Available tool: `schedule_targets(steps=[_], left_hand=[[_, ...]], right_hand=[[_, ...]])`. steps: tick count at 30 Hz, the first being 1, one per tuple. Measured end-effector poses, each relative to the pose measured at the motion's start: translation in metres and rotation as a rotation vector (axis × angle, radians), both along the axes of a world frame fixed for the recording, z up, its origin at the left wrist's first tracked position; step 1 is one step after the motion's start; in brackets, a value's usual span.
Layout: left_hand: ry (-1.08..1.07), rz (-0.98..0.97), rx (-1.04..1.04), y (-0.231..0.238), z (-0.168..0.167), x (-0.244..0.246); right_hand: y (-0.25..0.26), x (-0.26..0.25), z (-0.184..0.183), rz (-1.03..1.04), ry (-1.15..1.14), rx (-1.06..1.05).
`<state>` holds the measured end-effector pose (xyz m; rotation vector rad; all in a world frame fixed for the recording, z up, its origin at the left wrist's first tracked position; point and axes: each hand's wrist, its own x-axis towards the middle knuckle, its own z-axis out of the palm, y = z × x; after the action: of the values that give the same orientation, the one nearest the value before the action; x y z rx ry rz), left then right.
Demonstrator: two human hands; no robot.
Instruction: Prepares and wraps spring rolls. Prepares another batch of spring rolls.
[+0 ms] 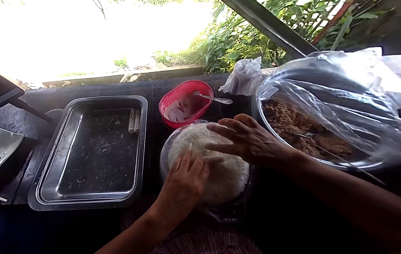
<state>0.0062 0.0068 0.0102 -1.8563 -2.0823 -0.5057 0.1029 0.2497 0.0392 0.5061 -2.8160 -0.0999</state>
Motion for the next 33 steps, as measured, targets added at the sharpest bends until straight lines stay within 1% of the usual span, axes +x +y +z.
schedule_targets(steps=[3, 7, 9, 12, 15, 18, 23, 25, 29, 33], left_hand=[[0.007, 0.004, -0.01, 0.002, 0.0, 0.0], [0.023, 0.023, -0.031, 0.003, 0.001, 0.001], [0.02, 0.025, -0.035, 0.003, 0.001, 0.002], [0.023, 0.033, -0.031, 0.003, 0.001, 0.004], [0.028, 0.03, -0.025, 0.003, 0.001, 0.004], [0.03, 0.028, -0.03, 0.003, 0.001, 0.003], [0.027, 0.035, -0.038, 0.004, 0.001, 0.003], [0.031, 0.033, -0.037, 0.004, 0.001, 0.004], [0.026, 0.03, -0.034, 0.004, 0.0, 0.003], [0.024, 0.034, -0.036, 0.004, 0.001, 0.003]], right_hand=[[0.004, -0.001, -0.005, 0.083, -0.066, 0.028], [0.008, -0.014, -0.007, 0.043, -0.057, 0.071], [0.006, -0.021, -0.003, 0.019, -0.017, 0.076], [-0.005, -0.028, -0.001, 0.043, 0.004, 0.019], [-0.018, -0.031, -0.009, 0.07, -0.061, -0.028], [-0.018, -0.03, -0.01, 0.066, -0.084, -0.041], [-0.012, -0.028, 0.01, 0.051, -0.045, -0.022], [-0.016, -0.031, 0.008, 0.058, -0.023, -0.028], [-0.027, -0.037, -0.004, 0.044, -0.091, 0.007], [-0.024, -0.037, 0.002, -0.006, -0.085, 0.053]])
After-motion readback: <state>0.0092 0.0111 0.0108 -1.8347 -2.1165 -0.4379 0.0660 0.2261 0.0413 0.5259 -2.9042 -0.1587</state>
